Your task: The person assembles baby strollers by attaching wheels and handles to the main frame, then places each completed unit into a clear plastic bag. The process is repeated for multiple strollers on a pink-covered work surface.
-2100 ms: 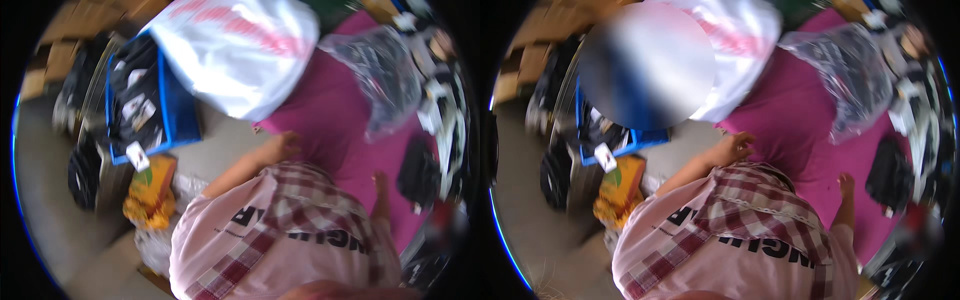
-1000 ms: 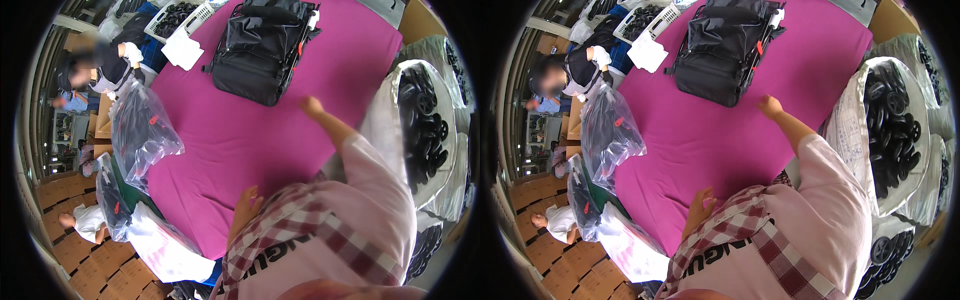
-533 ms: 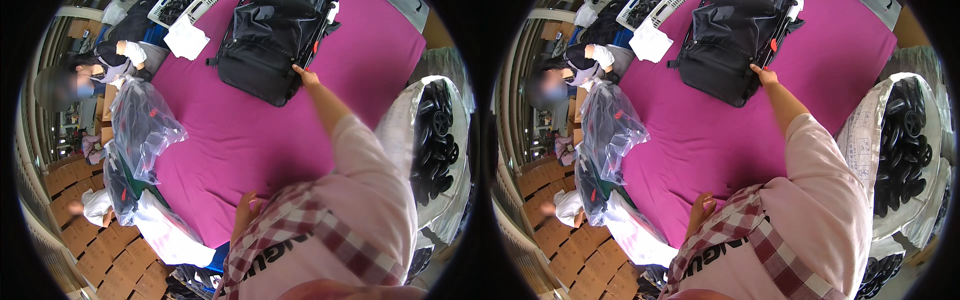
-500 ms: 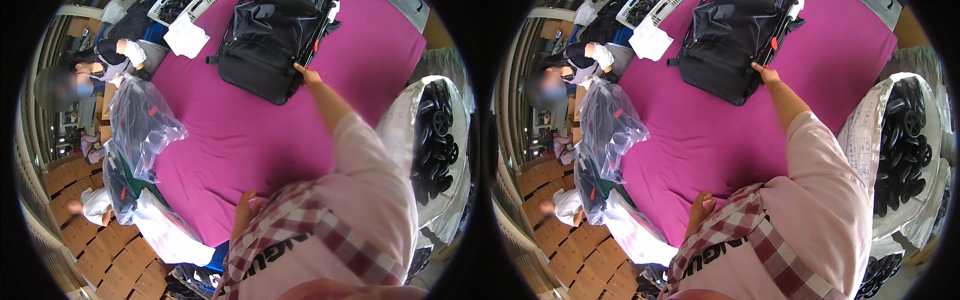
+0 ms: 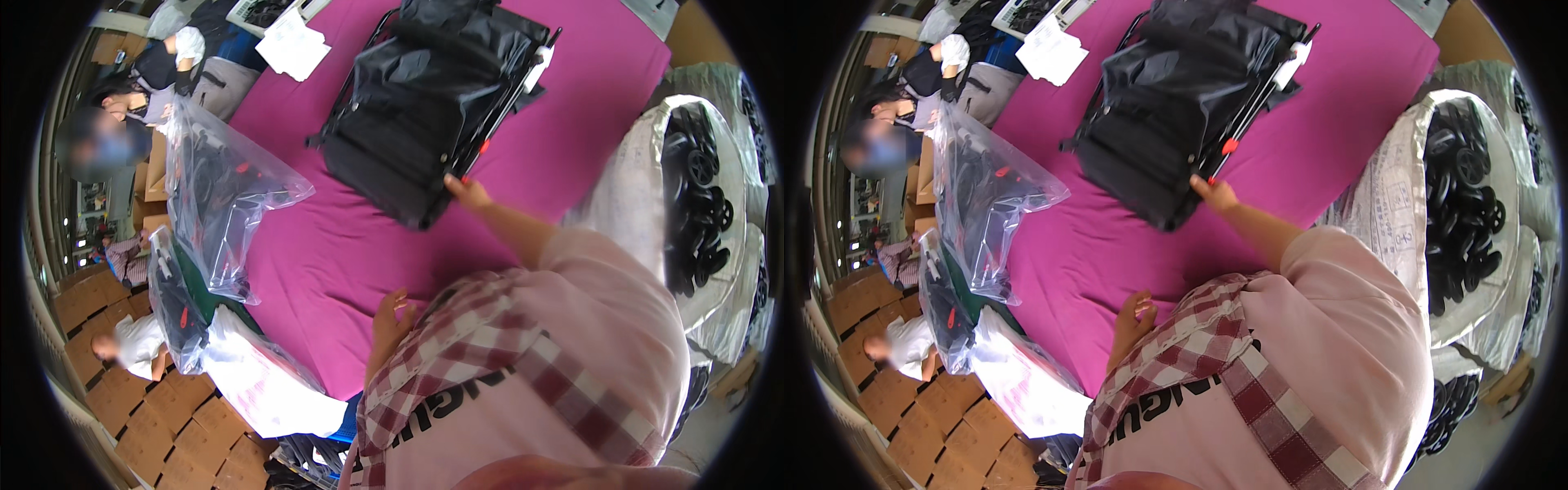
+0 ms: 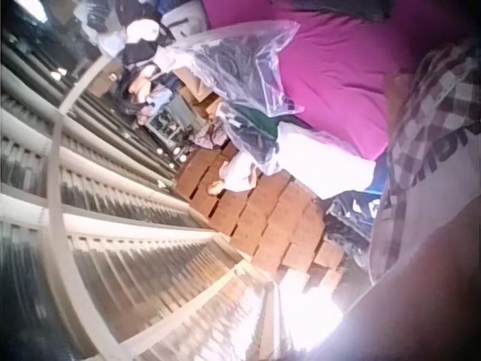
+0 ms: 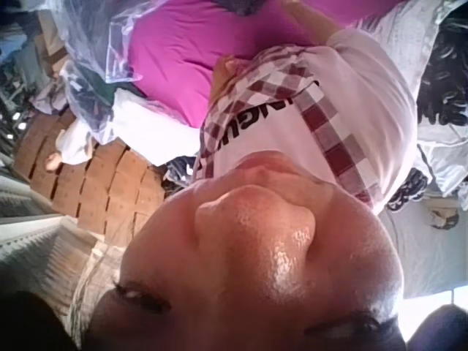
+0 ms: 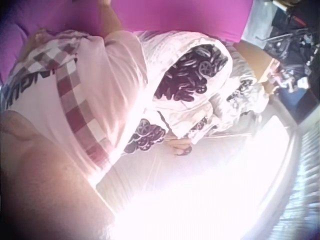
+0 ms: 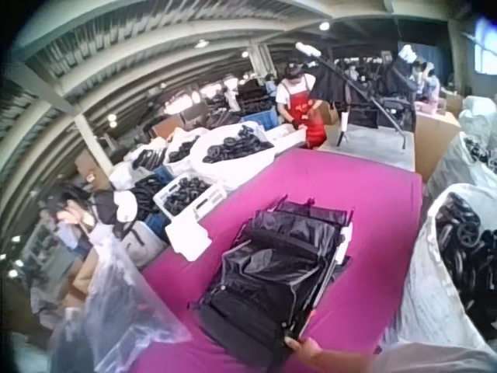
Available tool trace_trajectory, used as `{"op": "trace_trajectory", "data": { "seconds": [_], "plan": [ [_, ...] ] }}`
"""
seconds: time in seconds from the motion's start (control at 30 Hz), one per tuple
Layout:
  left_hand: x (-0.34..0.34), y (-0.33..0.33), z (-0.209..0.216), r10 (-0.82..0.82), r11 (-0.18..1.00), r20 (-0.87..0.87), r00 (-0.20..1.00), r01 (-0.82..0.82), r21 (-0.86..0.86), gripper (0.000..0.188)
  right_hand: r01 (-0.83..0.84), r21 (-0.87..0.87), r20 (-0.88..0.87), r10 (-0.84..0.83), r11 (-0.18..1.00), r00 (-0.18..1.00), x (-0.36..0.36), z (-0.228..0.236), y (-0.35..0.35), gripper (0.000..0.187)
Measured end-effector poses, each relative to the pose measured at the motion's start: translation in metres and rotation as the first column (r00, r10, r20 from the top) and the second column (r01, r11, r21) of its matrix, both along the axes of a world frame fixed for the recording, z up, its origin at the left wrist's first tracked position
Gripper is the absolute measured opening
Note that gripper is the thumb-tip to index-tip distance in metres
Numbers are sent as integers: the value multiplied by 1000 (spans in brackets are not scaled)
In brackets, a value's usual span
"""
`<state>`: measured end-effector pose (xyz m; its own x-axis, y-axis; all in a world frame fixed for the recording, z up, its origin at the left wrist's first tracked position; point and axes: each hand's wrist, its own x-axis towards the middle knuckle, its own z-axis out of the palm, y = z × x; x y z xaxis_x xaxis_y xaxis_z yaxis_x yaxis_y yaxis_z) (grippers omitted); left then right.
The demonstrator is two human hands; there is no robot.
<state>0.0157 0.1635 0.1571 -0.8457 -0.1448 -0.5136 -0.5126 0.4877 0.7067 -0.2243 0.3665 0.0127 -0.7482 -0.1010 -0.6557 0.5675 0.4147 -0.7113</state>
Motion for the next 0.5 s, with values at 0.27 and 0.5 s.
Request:
{"op": "trace_trajectory", "data": {
  "seconds": [0.27, 0.5],
  "plan": [
    [-4, -14, -15, -126, 992, -146, 981, 128, 9, 42, -281, -306, 218, 354, 910, 909, 123, -9, 62, 42],
    [-3, -11, -31, -236, 944, -199, 951, 273, 187, 42, 246, 194, -548, -103, 950, 830, 59, 0, 195, 21]
  ]
}}
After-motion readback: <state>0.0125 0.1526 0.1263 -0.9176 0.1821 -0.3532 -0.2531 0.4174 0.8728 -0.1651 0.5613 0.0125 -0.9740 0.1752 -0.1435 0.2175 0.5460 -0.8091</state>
